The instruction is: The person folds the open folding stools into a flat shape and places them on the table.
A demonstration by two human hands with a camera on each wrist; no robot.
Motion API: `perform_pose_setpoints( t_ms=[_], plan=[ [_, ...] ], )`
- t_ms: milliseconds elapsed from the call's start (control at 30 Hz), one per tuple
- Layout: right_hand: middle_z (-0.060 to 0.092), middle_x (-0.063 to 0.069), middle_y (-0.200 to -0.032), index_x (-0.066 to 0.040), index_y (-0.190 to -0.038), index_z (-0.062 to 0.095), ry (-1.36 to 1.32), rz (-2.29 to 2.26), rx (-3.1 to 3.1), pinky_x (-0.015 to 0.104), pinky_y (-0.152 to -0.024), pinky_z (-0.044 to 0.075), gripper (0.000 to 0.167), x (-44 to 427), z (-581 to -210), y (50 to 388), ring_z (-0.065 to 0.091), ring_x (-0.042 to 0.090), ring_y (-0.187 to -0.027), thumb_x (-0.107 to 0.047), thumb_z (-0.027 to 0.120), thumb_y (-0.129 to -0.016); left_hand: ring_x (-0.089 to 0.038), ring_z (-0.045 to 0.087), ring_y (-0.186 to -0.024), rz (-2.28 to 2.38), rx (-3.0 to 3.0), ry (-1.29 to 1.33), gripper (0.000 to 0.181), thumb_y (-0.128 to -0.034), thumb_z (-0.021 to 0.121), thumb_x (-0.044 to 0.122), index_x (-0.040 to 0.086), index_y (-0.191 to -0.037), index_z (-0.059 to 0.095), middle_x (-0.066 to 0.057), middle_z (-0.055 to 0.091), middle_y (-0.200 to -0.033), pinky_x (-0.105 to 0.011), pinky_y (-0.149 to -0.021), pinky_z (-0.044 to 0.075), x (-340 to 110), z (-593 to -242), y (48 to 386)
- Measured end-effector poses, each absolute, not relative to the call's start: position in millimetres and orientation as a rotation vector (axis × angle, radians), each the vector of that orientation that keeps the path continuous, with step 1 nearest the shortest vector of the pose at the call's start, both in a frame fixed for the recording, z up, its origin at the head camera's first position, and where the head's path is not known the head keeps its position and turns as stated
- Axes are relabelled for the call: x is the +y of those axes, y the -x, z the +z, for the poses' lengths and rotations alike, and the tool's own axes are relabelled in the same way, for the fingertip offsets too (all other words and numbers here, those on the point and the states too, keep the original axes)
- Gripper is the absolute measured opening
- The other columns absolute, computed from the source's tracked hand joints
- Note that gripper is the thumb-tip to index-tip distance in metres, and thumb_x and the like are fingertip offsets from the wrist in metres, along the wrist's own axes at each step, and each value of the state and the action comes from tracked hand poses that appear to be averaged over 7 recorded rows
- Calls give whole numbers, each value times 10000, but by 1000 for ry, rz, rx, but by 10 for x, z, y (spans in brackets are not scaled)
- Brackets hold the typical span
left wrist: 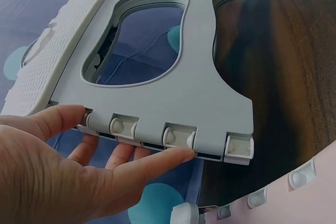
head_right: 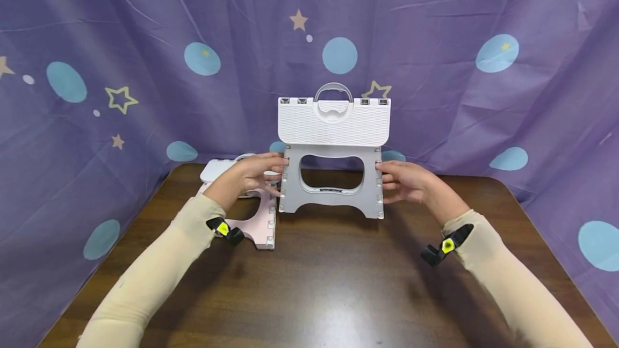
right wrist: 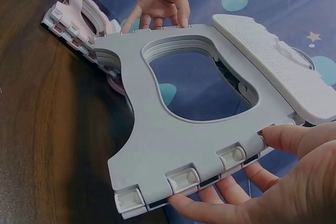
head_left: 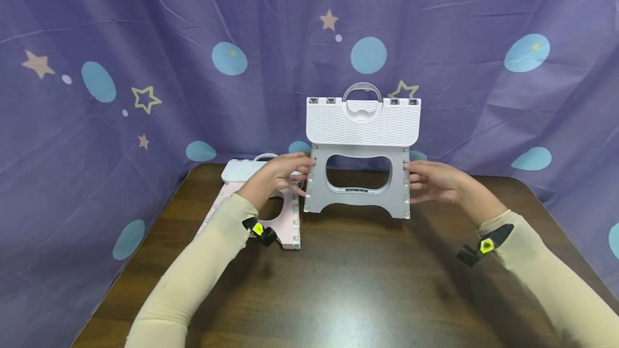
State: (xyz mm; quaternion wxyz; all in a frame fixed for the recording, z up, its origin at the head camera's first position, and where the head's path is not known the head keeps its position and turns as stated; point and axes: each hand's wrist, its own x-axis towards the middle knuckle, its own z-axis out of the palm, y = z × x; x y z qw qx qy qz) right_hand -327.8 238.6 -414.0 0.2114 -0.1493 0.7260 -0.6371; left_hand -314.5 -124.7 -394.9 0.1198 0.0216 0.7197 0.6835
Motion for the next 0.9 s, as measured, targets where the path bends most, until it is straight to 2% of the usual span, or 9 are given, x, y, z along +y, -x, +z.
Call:
perform_pose_setpoints(
  t_ms=[267,533,900],
  plan=[
    [743,-63,-996,-200,-1131,500,401,-1763,1964,532,-1004,492,127,2387,-4131,3279,693,114,-1004,-302,427,-1111,-420,241,-1518,1990,2082,-49,630,-1052,527,164,104,-1615,252,-256,237,-1625,-721,-1094,361,-1257,-4002,3183],
    [726,-75,-998,-178,-1183,419,392,-1726,1974,572,-1041,477,157,2380,-4141,3287,682,110,-1009,-319,409,-1114,-427,260,-1507,1960,2091,-46,608,-1060,521,181,108,-1609,270,-256,252,-1613,-718,-1078,382,-1259,-4022,3199],
    [738,-58,-977,-163,-1138,461,374,-1691,1970,581,-1027,486,154,2352,-4172,3303,688,133,-998,-301,398,-1116,-429,269,-1507,1925,2091,-33,592,-1069,502,174,94,-1606,266,-273,248,-1616,-716,-1073,382,-1261,-4068,3194]
  ],
)
